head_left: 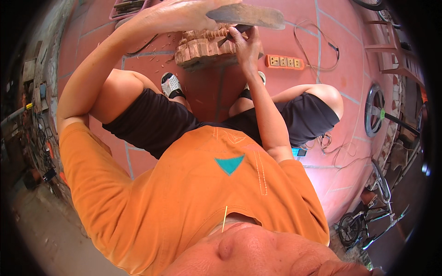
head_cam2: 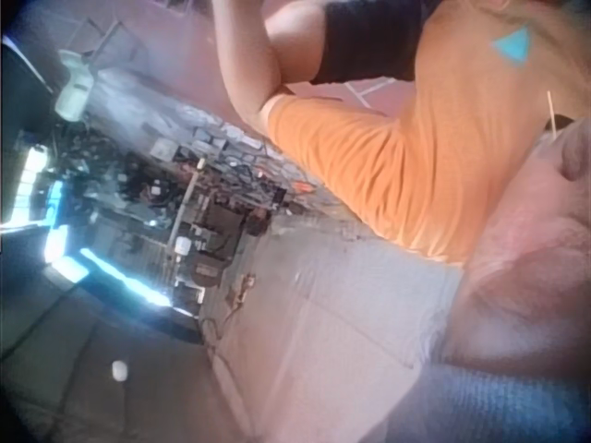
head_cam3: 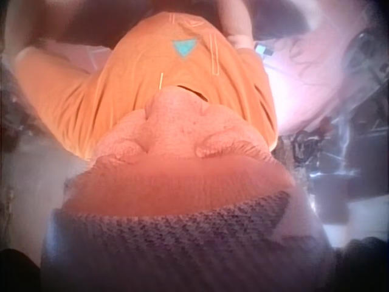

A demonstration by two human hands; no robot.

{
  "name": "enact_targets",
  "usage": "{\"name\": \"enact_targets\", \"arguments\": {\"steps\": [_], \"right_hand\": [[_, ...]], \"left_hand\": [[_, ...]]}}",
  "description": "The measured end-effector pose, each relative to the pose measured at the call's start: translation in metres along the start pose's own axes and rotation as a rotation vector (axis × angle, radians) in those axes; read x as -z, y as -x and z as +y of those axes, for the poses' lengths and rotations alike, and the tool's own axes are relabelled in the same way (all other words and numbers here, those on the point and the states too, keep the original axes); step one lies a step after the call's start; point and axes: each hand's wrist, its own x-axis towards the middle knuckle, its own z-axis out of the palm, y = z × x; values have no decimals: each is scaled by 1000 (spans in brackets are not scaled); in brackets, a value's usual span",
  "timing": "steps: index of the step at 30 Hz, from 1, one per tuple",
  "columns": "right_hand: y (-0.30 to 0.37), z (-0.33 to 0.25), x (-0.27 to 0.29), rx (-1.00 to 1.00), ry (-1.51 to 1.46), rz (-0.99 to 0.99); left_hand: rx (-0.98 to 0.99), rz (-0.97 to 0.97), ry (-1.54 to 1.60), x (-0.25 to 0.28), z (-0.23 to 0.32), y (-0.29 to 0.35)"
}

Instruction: The person sits on the floor and carves a piece of wood using a chisel and a wooden mallet. They repeatedly strike the chisel to shape the wood, occasionally adjusting the chisel's position.

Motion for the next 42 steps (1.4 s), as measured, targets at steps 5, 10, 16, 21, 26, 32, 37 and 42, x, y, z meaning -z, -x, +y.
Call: {"name": "enact_targets", "arguments": {"steps": [5,10,16,21,26,32,37,42], "right_hand": [[-3,4,10,-294,-257,110],[7,-8,10,-201,-191,34],[14,-5,10,-104,-94,23],[21,-14,6,-61,-62,-15],[19,-5,1,125,158,9],[22,-4,3,34,84,23],[24,-16,-4,38,45,-8],[11,-5,14,-173,-65,60]], "left_hand": [[-25,204,-68,-4,-15,6],[-56,223,-2,2,-17,13],[-59,180,-7,-10,-20,17],[-111,144,73,-13,-8,22],[-186,176,167,-40,-31,5],[-105,124,138,-19,5,18],[-438,297,-31,-41,-36,8],[-267,218,54,-32,-28,12]]}}
